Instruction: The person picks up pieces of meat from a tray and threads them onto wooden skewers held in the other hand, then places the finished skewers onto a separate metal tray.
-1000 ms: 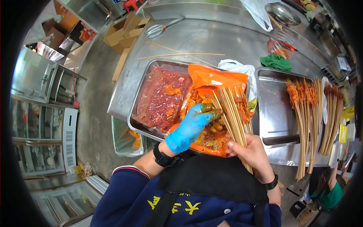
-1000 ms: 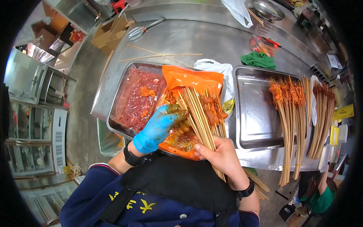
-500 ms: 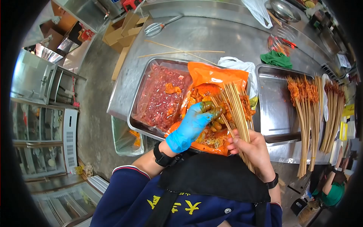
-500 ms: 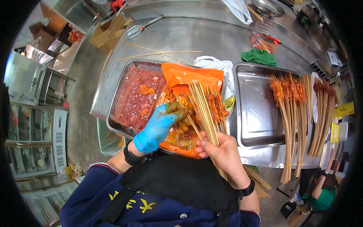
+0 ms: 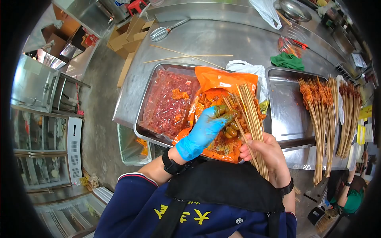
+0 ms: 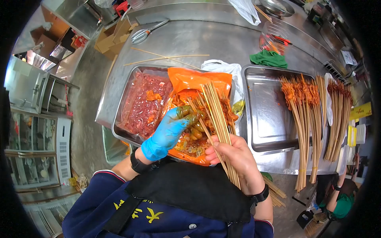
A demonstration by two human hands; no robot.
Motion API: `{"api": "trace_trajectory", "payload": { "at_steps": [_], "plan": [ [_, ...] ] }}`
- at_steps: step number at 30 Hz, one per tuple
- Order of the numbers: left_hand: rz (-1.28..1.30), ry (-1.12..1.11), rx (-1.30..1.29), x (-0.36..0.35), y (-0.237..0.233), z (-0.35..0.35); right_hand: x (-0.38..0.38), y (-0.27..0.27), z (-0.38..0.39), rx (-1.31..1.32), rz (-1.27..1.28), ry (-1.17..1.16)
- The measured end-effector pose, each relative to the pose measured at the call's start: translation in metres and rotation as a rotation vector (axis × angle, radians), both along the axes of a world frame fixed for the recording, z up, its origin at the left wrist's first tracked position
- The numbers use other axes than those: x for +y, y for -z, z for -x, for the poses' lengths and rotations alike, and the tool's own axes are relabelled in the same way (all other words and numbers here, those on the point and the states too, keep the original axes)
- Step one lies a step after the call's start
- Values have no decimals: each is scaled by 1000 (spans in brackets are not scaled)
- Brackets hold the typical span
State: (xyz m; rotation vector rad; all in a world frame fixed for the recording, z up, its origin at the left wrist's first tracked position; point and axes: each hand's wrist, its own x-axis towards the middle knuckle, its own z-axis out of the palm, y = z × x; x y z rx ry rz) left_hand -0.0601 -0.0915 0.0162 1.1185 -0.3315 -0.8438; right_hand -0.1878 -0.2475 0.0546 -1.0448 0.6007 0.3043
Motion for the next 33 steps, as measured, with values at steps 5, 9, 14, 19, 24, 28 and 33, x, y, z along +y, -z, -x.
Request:
{"api": "trace_trajectory", "payload": {
  "at_steps": [5,9,14,19,24,28,33],
  "plan": [
    [-4,-12,12,-4,-2,2,-1,0,0,-12,-55,12],
    [10,-74,-29,-4,-8,4,3,3,-3,-26,-10,39],
    [8,-111,-50,-4,-13,8,5,2,-4,-25,36,52],
    [6,-121,-64,-4,-16,8,5,2,-5,-16,-20,52],
    [-18,-114,-34,-4,-18,9,4,-1,-8,9,-7,30],
    [-21,-89,-57,-8,-9,12,3,-1,-9,11,-17,20],
    [-1,-92,-124,-10,-13,15,6,2,-6,-28,21,37]
  ]
}}
